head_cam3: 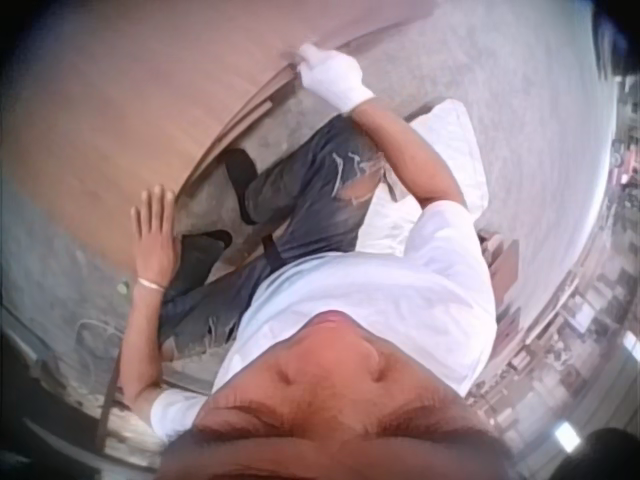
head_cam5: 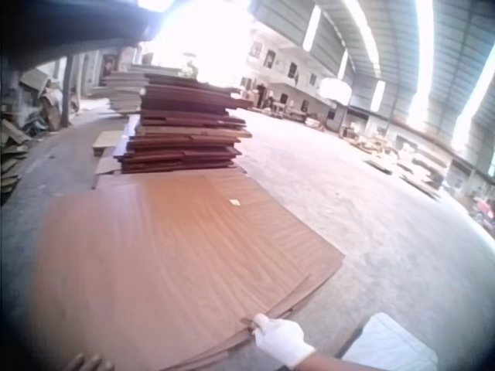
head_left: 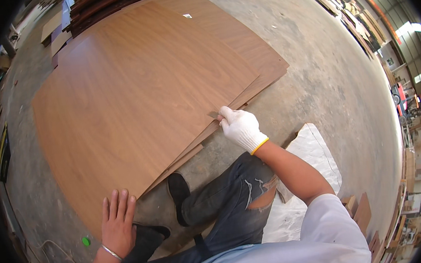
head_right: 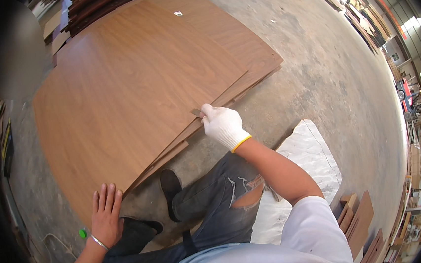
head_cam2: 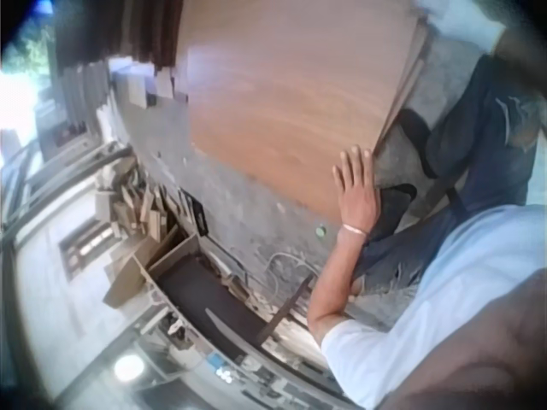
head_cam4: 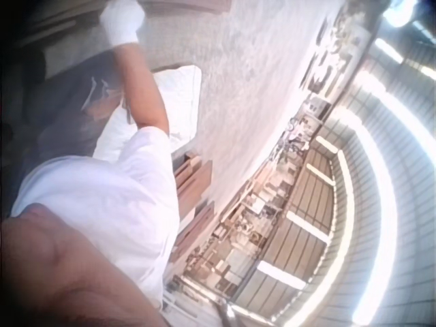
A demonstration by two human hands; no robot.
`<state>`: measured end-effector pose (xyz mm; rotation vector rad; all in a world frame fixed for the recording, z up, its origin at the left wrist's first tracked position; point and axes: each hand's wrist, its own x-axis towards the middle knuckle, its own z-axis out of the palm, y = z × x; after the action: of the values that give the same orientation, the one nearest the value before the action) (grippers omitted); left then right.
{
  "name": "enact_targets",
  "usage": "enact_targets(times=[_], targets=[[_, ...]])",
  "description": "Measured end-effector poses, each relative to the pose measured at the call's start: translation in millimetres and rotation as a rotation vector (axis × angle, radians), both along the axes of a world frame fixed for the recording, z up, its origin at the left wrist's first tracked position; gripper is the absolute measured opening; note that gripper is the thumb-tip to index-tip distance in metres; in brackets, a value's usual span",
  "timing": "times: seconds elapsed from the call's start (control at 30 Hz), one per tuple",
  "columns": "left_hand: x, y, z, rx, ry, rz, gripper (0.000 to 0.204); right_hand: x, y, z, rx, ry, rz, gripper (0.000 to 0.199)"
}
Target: The person sits on the floor and scrapes a wooden board with a small tool, then wipes the surface with a cloth. The person handles a plastic bottle and a cloth while cleaning the board.
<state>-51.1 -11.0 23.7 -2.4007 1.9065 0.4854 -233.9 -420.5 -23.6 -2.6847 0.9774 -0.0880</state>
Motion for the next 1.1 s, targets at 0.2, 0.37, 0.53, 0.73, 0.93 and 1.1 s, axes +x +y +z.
enact_targets(times=[0.2, 0.37, 0.53, 0.73, 0.93, 1.1], targets=[[6, 5, -2, -0.011, -0.066, -0.044, 0.093, 9, 29, -7, 0.080, -0.067, 0.025, 0.013], [11, 6, -4, -0.017, -0.040, -0.053, 0.093, -10, -18, -16, 0.338, -0.229, -0.182, 0.022], [11, 8, -2, -0.005, -0.030, -0.041, 0.094, -4, -31, 9, 0.476, -0.200, -0.281, 0.029], [13, 9, -4, -0.016, -0.024, -0.058, 0.093, 6, 8, 3, 0.501, -0.202, -0.230, 0.026], [15, 9, 0, 0.010, -0.035, -0.072, 0.089, 20, 52, -8, 0.381, -0.183, -0.104, 0.019], [15, 7, 2, 0.000, -0.037, -0.075, 0.087, 22, 75, -24, 0.478, -0.259, -0.114, 0.024]])
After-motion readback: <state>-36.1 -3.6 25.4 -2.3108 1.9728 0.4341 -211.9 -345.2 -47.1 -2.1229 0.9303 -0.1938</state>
